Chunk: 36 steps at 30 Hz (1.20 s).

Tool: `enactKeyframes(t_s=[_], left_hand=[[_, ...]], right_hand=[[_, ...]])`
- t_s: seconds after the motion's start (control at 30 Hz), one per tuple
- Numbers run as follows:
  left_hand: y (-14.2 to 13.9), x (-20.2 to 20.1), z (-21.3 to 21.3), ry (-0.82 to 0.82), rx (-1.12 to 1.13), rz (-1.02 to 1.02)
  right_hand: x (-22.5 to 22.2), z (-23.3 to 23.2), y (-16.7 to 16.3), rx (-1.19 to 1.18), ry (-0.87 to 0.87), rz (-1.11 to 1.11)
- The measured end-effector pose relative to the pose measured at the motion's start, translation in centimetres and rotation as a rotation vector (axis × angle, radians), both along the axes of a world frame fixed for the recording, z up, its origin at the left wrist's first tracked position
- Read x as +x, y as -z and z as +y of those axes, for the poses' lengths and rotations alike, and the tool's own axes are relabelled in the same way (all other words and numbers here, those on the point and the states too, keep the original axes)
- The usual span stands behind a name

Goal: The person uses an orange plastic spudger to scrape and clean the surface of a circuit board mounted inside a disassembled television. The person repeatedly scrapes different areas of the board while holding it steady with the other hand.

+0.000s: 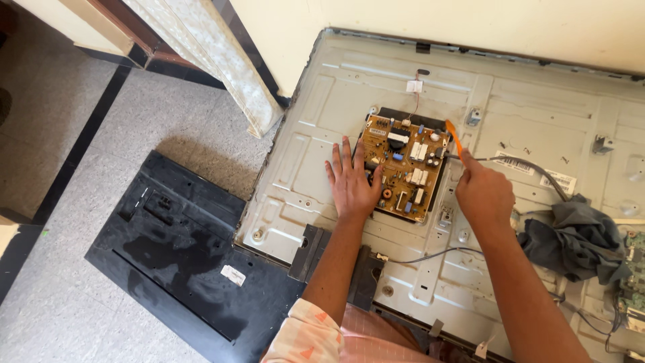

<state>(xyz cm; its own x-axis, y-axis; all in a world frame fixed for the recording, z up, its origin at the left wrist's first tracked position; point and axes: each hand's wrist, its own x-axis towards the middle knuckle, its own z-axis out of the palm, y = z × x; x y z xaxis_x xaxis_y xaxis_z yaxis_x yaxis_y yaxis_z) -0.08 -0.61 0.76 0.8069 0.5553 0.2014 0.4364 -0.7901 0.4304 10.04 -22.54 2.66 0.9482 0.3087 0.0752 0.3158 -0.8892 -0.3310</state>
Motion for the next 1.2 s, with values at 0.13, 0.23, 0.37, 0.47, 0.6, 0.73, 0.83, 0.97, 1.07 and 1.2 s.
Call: enactKeyframes(t_s=[0.13, 0.23, 0.37, 0.47, 0.6, 0.73, 0.83, 0.97, 1.07, 1.2], left_hand=[[0.0, 0.0, -0.1, 0.004, -0.012, -0.006], [0.3, 0.0, -0.1, 0.003, -0.012, -0.008], [0.3, 0.1, -0.1, 0.004, -0.01, -0.012], [0.1, 0.2, -0.2, 0.005, -0.019, -0.021], [0.0, 0.2, -0.3, 0.002, -0.03, -0.036], [0.1, 0.2, -0.4, 0.004, -0.034, -0.024], [0.1, 0.3, -0.4, 0.012, -0.02, -0.028], [0.2, 0.2, -0.5, 0.009, -0.03, -0.048], [0.3, 0.2, -0.6, 0.005, -0.04, -0.063], [0.2, 0.2, -0.7, 0.003, -0.047, -0.076]], right_hand=[[-1.5, -1.4, 0.2, -0.05, -0.003, -0.02], [-2.8, -3.1, 0.1, -0.026, 0.005, 0.023], [-1.5, -2.5, -0.1, -0.027, -0.009, -0.018], [-0.2, -1.5, -0.1, -0.046, 0.002, -0.011], [-0.1, -2.3, 0.2, -0.03, -0.036, -0.03], [-0.5, -4.3, 0.5, -0.048, -0.04, -0.064], [-0.6, -4.7, 0.7, -0.008, -0.069, -0.147], [0.5, -4.2, -0.1, 0.061, -0.162, -0.341], [3.8, -1.3, -1.4, 0.28, -0.225, -0.257], [8.8, 6.0, -3.0, 0.238, -0.242, -0.076]])
